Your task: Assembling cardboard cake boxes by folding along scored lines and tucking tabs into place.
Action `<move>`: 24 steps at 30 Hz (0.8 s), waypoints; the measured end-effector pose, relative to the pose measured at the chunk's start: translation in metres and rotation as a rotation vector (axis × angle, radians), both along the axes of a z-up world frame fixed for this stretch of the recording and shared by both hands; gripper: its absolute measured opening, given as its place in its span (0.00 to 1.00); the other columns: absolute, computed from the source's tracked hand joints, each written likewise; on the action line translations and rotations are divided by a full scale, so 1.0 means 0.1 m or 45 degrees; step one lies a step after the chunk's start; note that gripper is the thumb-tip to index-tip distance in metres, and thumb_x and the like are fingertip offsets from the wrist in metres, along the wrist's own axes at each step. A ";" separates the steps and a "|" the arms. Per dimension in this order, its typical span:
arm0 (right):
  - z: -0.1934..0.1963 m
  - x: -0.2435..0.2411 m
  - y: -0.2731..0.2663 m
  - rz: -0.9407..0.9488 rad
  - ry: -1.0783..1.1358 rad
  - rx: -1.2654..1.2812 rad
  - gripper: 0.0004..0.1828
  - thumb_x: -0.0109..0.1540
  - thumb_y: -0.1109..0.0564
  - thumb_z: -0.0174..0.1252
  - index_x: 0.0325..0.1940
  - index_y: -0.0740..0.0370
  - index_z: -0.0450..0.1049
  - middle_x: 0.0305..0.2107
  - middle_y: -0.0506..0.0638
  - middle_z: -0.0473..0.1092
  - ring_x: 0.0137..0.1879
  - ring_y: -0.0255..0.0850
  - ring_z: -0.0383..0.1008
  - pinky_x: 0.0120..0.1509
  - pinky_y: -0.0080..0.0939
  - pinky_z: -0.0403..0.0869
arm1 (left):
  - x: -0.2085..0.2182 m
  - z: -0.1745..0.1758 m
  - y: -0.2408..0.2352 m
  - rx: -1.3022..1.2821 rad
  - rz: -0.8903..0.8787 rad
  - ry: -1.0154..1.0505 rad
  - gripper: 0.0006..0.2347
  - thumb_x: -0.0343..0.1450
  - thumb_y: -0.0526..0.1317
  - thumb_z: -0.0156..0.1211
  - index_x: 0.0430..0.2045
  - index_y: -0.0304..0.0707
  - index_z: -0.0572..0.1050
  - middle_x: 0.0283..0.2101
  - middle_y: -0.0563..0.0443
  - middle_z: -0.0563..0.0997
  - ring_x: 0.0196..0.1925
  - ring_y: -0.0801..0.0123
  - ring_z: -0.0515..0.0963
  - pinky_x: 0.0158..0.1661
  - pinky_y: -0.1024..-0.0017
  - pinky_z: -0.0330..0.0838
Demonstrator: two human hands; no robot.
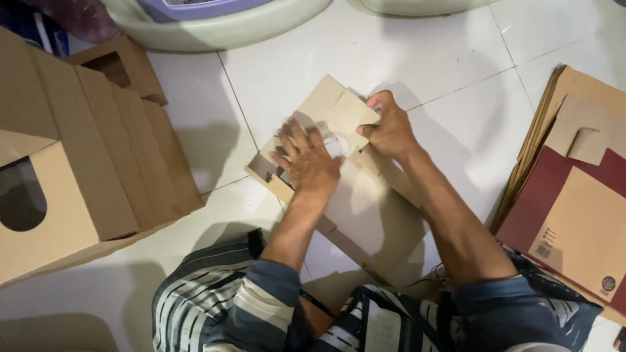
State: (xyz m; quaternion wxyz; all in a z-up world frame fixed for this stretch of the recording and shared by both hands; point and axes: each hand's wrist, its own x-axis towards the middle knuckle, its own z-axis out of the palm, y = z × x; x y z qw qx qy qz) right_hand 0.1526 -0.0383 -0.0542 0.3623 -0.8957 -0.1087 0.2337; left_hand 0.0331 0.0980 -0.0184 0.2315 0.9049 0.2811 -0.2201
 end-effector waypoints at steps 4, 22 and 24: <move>0.12 0.05 -0.24 0.066 0.066 -0.036 0.32 0.51 0.50 0.68 0.56 0.47 0.63 0.37 0.56 0.76 0.50 0.54 0.76 0.54 0.52 0.71 | -0.02 -0.01 0.18 -0.071 0.015 -0.060 0.32 0.73 0.50 0.55 0.71 0.45 0.48 0.73 0.30 0.38 0.74 0.35 0.37 0.65 0.33 0.35; 0.03 -0.84 -0.70 0.263 -0.866 -0.027 0.20 0.62 0.65 0.56 0.59 0.64 0.75 0.48 0.64 0.73 0.54 0.57 0.73 0.59 0.52 0.74 | -0.05 -0.03 -0.26 -0.184 -0.719 0.064 0.32 0.74 0.50 0.52 0.72 0.52 0.44 0.77 0.54 0.33 0.77 0.50 0.31 0.68 0.37 0.24; -0.10 -0.83 -0.72 0.482 -1.063 0.056 0.17 0.65 0.57 0.50 0.55 0.62 0.77 0.48 0.59 0.74 0.55 0.52 0.75 0.60 0.45 0.74 | -0.04 0.03 -0.25 -0.155 -0.741 0.076 0.30 0.73 0.53 0.53 0.69 0.45 0.54 0.76 0.50 0.44 0.77 0.50 0.34 0.69 0.40 0.25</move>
